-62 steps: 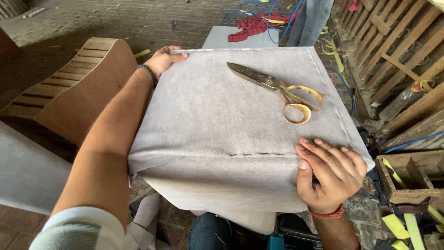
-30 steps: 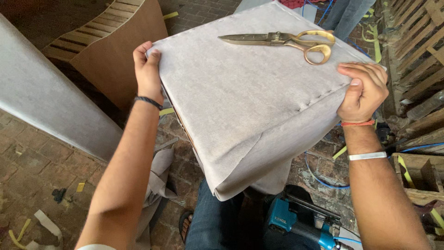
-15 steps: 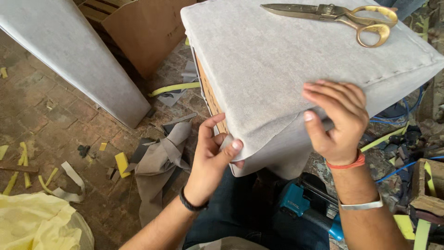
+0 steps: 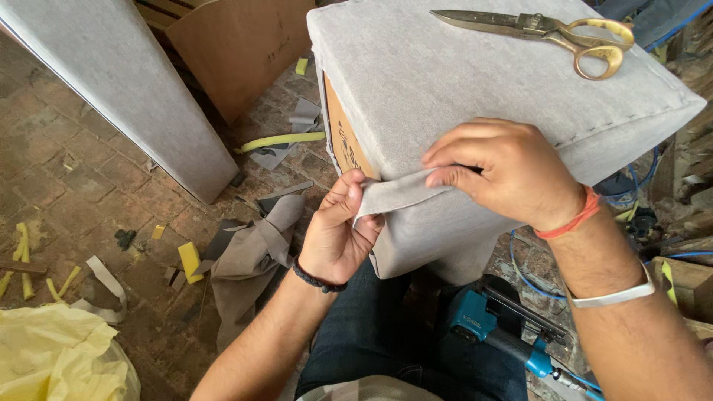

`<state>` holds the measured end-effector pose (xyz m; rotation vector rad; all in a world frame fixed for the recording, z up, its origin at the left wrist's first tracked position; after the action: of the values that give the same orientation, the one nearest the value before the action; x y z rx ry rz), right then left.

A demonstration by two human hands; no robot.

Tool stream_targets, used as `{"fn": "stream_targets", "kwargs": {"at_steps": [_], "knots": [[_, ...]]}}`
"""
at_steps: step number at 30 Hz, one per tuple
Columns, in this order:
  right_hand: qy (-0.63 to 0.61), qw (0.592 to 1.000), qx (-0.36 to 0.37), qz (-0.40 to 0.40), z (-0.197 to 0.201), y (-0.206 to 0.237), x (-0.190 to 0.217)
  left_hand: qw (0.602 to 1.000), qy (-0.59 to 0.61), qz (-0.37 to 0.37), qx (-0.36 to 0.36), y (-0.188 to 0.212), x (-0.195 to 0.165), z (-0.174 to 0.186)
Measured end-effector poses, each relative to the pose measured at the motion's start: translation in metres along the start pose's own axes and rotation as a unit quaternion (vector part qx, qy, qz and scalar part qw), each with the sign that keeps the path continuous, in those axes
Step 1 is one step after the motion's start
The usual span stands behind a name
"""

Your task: The person stretches a light gray fabric over a wooden stool frame, folds and tucks the fabric edges, and secures it with a pneumatic nail gun. They rotate the stool to work on different sides, trim excess fabric with shears, and continue stapling the fabric along the edges.

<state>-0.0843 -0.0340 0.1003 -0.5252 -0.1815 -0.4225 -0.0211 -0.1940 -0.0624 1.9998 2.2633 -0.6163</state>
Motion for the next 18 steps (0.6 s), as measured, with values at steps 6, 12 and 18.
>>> {"fn": "stream_targets", "kwargs": {"at_steps": [6, 12, 18], "knots": [[-0.01, 0.999, -0.047, -0.021, -0.002, -0.004, -0.001, 0.844, -0.513, -0.156, 0.011, 0.007, -0.034, -0.03], [-0.006, 0.997, -0.079, 0.01, 0.002, -0.004, 0.006, 0.651, -0.718, -0.234, 0.081, -0.009, -0.043, -0.091], [0.044, 0.996, -0.078, 0.03, 0.005, 0.001, 0.017, 0.529, -0.776, -0.302, 0.163, -0.021, -0.044, -0.11]]}}
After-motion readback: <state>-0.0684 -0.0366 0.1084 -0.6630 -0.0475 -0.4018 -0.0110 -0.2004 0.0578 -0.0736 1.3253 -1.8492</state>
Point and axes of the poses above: each hand's wrist, its own y-axis away from the middle knuckle, its own z-axis out of the back of the hand, x = y × z, the point moved 5 cm from there along -y, towards the middle knuckle, and after that the axes turned 6 degrees about -z, right-handed, at the moved point
